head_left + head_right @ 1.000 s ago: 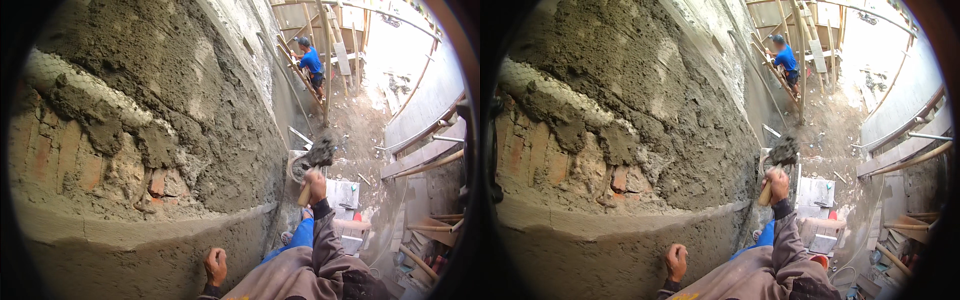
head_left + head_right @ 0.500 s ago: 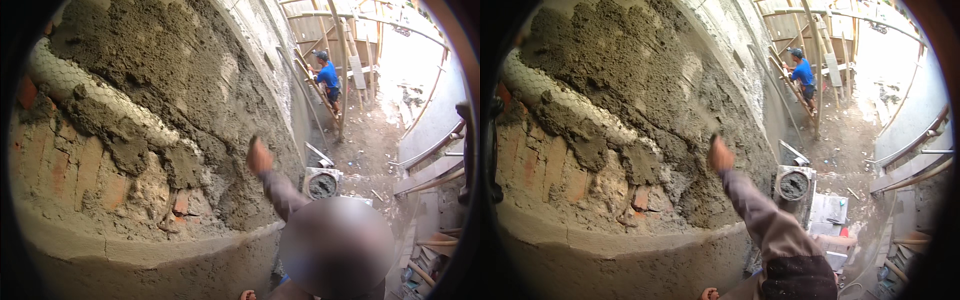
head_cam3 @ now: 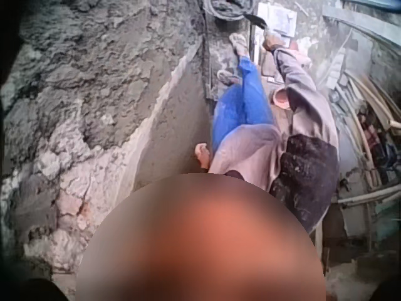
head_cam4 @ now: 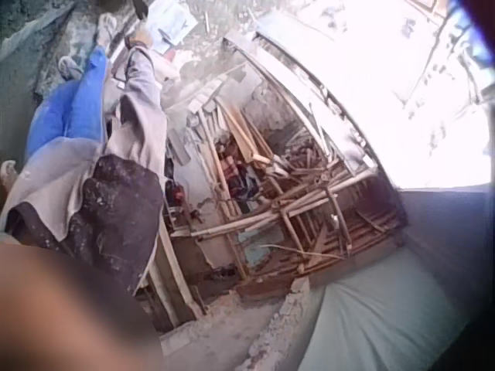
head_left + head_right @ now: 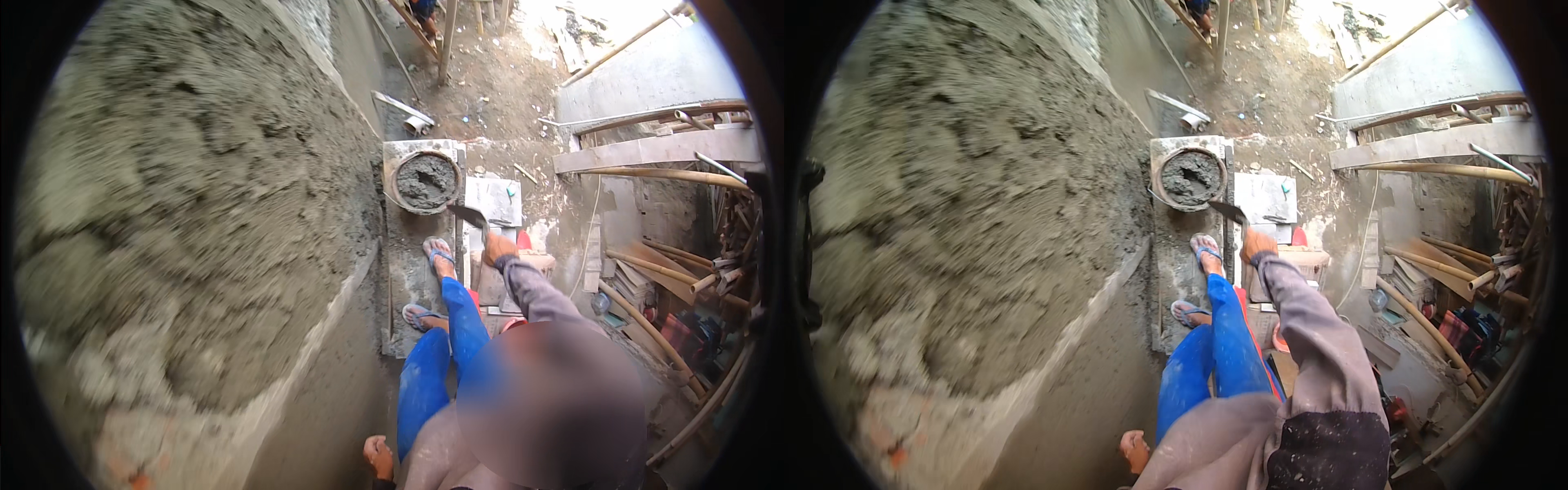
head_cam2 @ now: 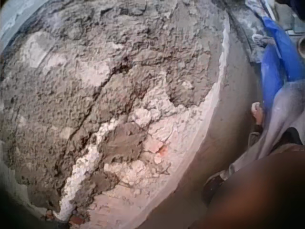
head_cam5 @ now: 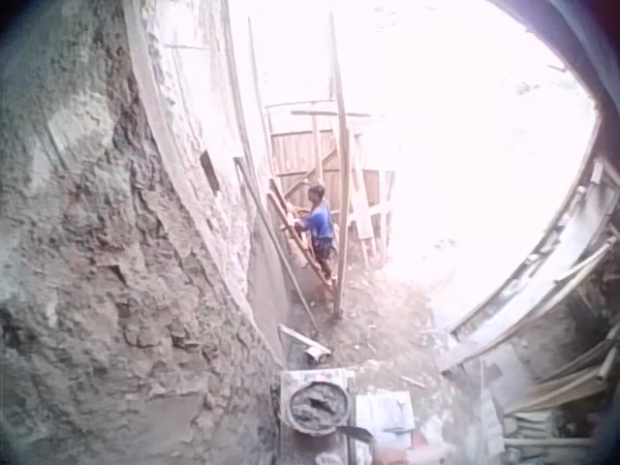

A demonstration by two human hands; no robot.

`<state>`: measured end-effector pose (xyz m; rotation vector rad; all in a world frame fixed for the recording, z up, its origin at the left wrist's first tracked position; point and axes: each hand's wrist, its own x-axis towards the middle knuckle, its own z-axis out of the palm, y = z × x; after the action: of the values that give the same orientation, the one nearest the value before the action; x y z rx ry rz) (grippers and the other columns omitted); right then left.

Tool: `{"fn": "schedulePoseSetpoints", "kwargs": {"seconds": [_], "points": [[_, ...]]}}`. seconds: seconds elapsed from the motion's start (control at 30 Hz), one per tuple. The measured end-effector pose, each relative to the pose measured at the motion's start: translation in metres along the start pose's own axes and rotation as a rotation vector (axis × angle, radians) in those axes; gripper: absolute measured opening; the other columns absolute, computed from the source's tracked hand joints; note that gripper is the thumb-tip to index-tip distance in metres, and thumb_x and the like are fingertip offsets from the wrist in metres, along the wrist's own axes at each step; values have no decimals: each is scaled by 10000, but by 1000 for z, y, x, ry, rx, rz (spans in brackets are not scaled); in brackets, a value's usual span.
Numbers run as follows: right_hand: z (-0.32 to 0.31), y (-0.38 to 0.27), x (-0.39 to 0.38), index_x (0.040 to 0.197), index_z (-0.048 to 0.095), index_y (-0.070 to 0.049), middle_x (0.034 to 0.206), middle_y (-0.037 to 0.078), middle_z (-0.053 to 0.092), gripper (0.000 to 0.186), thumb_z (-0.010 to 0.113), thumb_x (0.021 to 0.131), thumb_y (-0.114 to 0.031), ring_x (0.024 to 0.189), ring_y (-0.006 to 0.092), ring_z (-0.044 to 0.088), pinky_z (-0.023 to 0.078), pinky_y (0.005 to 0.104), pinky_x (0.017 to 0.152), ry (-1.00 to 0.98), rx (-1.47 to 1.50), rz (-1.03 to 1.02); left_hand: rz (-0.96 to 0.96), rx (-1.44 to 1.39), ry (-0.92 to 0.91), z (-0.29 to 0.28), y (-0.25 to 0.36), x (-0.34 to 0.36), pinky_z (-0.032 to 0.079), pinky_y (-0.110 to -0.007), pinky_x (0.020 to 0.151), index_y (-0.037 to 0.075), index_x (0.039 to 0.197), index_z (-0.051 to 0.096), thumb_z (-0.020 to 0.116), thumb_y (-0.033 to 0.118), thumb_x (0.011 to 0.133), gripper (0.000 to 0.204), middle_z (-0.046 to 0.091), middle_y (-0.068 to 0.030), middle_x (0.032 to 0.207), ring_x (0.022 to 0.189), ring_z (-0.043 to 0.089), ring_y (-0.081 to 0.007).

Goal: The person scoops wet cement from a bucket using a trowel and applies it to a vertical wall, smoothing the surface. The person repeatedly refills the trowel and continues plastering the wall section.

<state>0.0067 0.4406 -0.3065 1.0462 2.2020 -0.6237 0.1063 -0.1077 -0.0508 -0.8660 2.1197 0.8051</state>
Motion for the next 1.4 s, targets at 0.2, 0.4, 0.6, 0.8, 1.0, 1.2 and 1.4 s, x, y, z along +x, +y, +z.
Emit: {"fn": "schedulePoseSetpoints", "kwargs": {"seconds": [0.2, 0.4, 0.6, 0.8, 1.0, 1.2, 1.4], "points": [[40, -44, 272, 968, 659, -67, 860, 191, 697, 239, 437, 950, -154, 774, 324, 702, 566, 410, 640, 363, -272, -133, -181, 266, 213, 74, -28, 38, 419, -282, 466, 30, 878, 624, 586, 123, 838, 108, 526, -30, 598, 506, 491, -129], [86, -51, 240, 976, 516, -86, 834, 166, 661, 102, 480, 909, -153, 745, 333, 678, 519, 459, 601, 183, -249, -317, -218, 330, 162, 94, -10, 35, 421, -282, 472, 30, 883, 625, 584, 122, 840, 110, 530, -29, 605, 511, 494, -129], [91, -53, 224, 951, 586, 22, 863, 272, 652, 394, 601, 835, -355, 844, 447, 636, 516, 494, 771, -102, 351, -289, -227, 339, 122, 99, -1, 41, 422, -282, 477, 29, 889, 626, 583, 122, 842, 112, 534, -28, 611, 517, 498, -129], [103, -50, 240, 1107, 603, 19, 1018, 299, 642, 460, 561, 831, -347, 981, 417, 635, 505, 476, 860, -269, 149, -81, -223, 368, 113, 94, 6, 47, 424, -282, 482, 29, 895, 627, 581, 121, 844, 115, 538, -27, 618, 522, 501, -129], [63, -3, 221, 1194, 550, -19, 1029, 273, 649, 497, 560, 833, -361, 996, 407, 632, 495, 480, 873, -46, 110, 93, -257, 352, 92, 93, 3, 45, 426, -282, 487, 28, 900, 628, 579, 120, 846, 117, 541, -26, 624, 528, 505, -129], [145, -73, 273, 957, 626, 4, 938, 260, 664, 411, 664, 760, -355, 919, 414, 642, 510, 463, 804, -182, 350, -76, -222, 378, 103, 96, 5, 51, 428, -283, 492, 28, 906, 629, 577, 119, 848, 120, 545, -25, 631, 533, 508, -129], [156, -38, 236, 876, 642, 17, 849, 261, 644, 488, 741, 700, -428, 820, 407, 629, 491, 464, 746, -25, 566, -351, -173, 376, 84, 91, -6, 51, 429, -283, 497, 28, 911, 630, 576, 119, 850, 122, 549, -24, 638, 539, 512, -129]]}}
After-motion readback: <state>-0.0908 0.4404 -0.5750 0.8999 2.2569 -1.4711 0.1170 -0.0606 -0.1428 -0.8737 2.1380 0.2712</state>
